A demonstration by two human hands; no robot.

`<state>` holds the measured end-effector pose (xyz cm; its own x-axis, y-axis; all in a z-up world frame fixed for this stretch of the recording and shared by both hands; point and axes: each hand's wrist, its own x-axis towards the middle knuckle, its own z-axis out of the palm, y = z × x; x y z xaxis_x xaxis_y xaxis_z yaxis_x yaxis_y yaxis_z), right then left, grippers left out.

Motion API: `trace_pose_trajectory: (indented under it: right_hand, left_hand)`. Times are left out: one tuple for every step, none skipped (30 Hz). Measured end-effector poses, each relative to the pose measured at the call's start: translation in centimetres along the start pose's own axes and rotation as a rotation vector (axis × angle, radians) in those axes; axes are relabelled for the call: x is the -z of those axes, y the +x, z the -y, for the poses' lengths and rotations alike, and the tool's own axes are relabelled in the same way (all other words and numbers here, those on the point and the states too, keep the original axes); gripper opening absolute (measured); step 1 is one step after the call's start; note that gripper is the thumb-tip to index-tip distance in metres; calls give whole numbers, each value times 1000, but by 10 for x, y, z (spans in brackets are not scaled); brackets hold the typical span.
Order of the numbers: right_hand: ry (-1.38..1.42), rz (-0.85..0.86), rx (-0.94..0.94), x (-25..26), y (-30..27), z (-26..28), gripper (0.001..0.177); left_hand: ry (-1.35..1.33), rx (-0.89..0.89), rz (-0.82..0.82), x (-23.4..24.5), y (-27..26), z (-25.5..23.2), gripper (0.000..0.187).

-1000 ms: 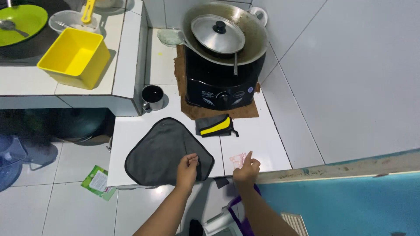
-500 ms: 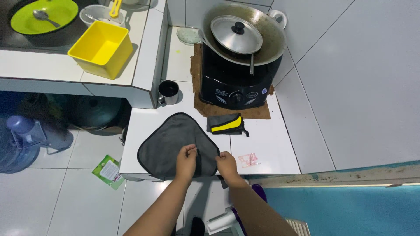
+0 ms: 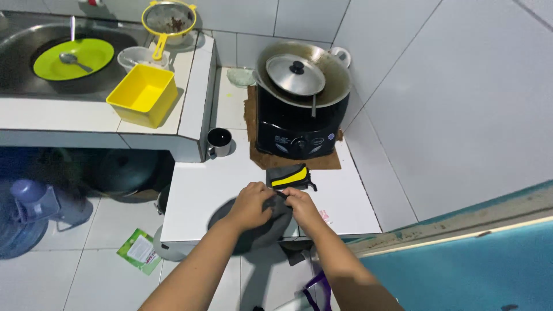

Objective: Organizing various household items including clothes, a mug, and a child's seat across different rooms.

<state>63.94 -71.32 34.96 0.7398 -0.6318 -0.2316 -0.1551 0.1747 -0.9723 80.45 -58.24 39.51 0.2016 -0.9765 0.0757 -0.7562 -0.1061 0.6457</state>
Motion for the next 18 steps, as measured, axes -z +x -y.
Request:
trace_pose_trajectory:
  right_hand:
    - [-2,-9,6,-1,-4,9,18]
    - [30,23,31,-3,-7,18,19]
    - [61,55,57,-5,-10,28,20]
    - [60,46,64,-4,-9,29,20]
    - [6,56,106,-5,-9,29,19]
    - [-48,66,147,-5,-9,28,18]
    - [-50,56,149,-10,-15,36,18]
    - [-46,32,161,-15,-21,43,18]
    - [-42,8,175,-20,-26,51,19]
    - [-43,-2,178,-15,-25,51,19]
    - [-111,-21,221,-10,-28,49,15]
    - [-179,-42,262,-6,-32,46,12]
    - [-175,-54,260,-10,-41,55,12]
    - [-85,-87,205,-13,-50,63,13]
    - [2,-121,157,-16,-57,75,14]
    - [3,-134,162,-14,-58,72,14]
    - [32,-235,193,-12,-62,69,14]
    - [61,-335,226,-11,-65,65,13]
  left_hand:
    - [0,-11,0,9,-1,-11,47]
    - [-102,-125,-79,19,-3,-21,58]
    - [-205,-242,-157,29,-4,-31,68]
    - [-205,-253,-155,24,-1,-29,68]
    - [-281,-273,-179,19,1,-27,59]
    - [-358,-292,-203,14,3,-24,50]
    - [-361,-301,-198,10,5,-19,50]
    - [-388,-280,-187,6,6,-13,43]
    - [-415,-260,-176,2,8,-7,37]
    - [-417,-269,-172,10,7,-11,37]
    - [-421,-87,-48,16,1,-17,34]
    - [-417,94,79,21,-4,-22,32]
    - [-417,88,91,25,-11,-26,32]
    - [-400,84,88,29,-18,-30,32]
    - [-382,74,80,35,-22,-35,31]
    - [-381,63,88,26,-21,-22,31]
    - [-403,11,16,16,-22,-10,28]
    - [-425,-42,-57,4,-24,2,25]
